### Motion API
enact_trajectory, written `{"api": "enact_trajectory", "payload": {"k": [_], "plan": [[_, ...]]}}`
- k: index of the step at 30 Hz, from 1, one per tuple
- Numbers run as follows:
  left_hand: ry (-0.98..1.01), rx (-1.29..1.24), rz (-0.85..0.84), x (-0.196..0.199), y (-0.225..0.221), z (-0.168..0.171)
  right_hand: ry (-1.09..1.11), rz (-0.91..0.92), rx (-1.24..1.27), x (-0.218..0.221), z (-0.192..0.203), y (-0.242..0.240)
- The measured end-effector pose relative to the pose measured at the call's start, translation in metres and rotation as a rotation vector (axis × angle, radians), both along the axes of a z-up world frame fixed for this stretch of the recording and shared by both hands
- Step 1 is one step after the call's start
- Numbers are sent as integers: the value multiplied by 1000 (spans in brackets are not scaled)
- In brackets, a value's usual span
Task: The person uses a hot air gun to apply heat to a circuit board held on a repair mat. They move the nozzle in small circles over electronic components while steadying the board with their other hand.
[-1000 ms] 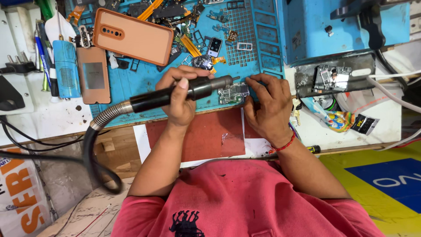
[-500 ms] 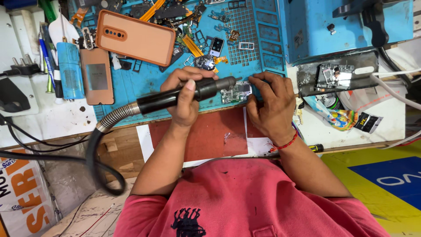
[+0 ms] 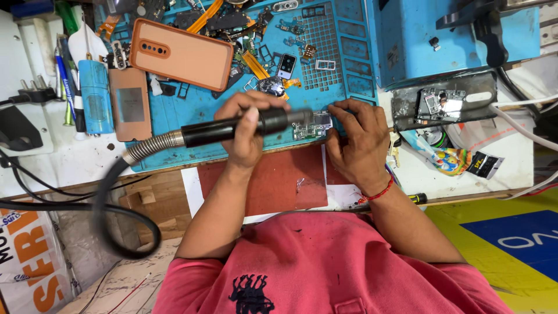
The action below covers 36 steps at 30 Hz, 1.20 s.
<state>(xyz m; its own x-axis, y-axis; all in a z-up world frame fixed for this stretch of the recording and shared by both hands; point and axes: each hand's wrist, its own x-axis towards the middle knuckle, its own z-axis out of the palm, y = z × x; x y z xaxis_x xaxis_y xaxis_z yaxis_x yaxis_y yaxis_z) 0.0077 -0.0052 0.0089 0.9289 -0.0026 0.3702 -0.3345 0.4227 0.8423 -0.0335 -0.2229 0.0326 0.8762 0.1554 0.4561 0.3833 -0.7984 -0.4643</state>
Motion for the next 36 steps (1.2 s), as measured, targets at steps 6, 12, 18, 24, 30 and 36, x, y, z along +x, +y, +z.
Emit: {"api": "enact_trajectory", "payload": {"k": [6,12,18,24,30,36], "plan": [[-30,79,-158,-4,5,4,-17,11,6,0,-1,-1],[2,2,-92,0,2,-1,-10,12,17,1,0,-2],[9,-70,10,0,2,-4,46,-39,20,1,-2,-5],[-18,-45,136,-2,-1,-6,28,-30,-108,-5,7,11],[4,-115,43,-6,2,-8,26,-143,-154,-6,5,27],[-28,-89,101,-4,0,-4,25,-193,-114,-7,3,20]]}}
